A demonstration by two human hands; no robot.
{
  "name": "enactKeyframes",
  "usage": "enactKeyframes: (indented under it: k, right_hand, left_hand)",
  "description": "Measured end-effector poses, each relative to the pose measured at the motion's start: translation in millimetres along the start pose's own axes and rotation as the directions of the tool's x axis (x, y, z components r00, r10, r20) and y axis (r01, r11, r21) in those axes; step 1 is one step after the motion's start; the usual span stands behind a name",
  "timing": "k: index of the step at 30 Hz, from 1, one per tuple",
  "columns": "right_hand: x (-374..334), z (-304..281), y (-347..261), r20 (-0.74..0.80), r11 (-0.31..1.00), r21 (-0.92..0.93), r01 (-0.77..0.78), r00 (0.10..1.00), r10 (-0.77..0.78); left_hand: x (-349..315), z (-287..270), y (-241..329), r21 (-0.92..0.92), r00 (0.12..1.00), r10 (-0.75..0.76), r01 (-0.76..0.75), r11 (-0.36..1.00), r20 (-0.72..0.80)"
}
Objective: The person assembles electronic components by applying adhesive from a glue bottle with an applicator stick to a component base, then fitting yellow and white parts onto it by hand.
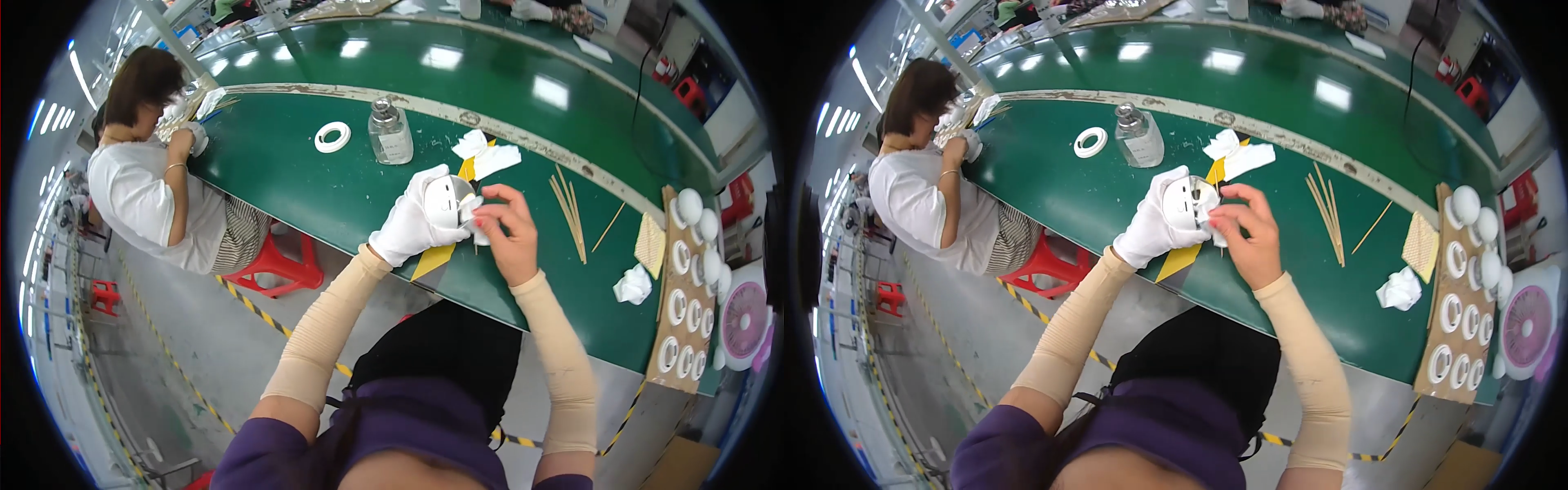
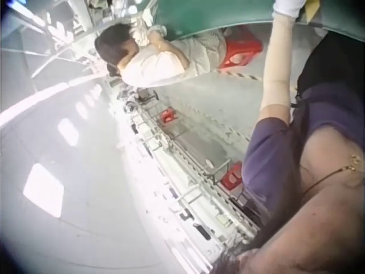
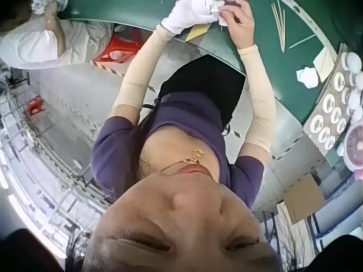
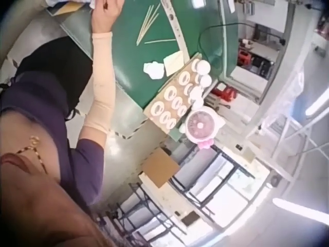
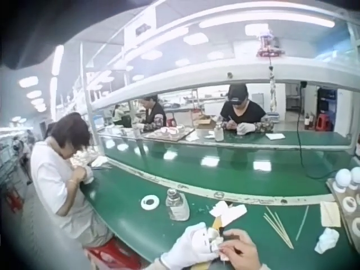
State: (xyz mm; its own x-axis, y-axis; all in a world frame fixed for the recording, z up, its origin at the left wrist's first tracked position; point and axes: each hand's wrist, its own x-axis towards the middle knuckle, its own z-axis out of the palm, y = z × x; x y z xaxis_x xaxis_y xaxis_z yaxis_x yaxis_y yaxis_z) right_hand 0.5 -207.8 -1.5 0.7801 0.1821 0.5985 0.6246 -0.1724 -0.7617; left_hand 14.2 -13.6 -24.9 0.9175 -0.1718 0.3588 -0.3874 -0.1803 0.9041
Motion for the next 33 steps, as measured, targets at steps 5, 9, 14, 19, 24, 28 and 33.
enactKeyframes:
  k: [5,9,14,19,24,28,33]
  right_hand:
    - [2,25,15,0.034,0.952,0.266,-0.153,0.988,0.149]
    - [23,30,12,-0.007,0.963,0.149,-0.224,0.974,0.228]
    - [22,13,17,0.21,0.979,0.134,-0.151,0.97,0.121]
    - [32,22,3,0.142,0.976,0.079,-0.204,0.971,0.192]
    - [54,23,19,0.156,0.948,0.142,-0.284,0.953,0.262]
    - [34,7,11,0.436,0.954,0.209,-0.214,0.894,0.105]
    - [35,20,11,0.278,0.906,0.273,-0.324,0.928,0.249]
  left_hand:
    - [-1,-3,14,0.139,0.998,0.061,-0.057,0.989,-0.022]
    - [-2,-7,19,0.215,0.999,0.053,-0.05,0.975,-0.012]
    - [-4,-7,5,0.22,0.998,0.056,-0.05,0.974,-0.022]
    - [-6,-8,22,0.213,1.0,0.016,-0.011,0.977,-0.02]
    - [-3,-4,23,0.203,0.991,0.131,-0.127,0.971,-0.002]
    - [-6,-9,31,0.168,0.999,-0.031,0.032,0.985,-0.008]
    - [-3,-11,11,0.293,0.991,0.134,-0.125,0.948,-0.012]
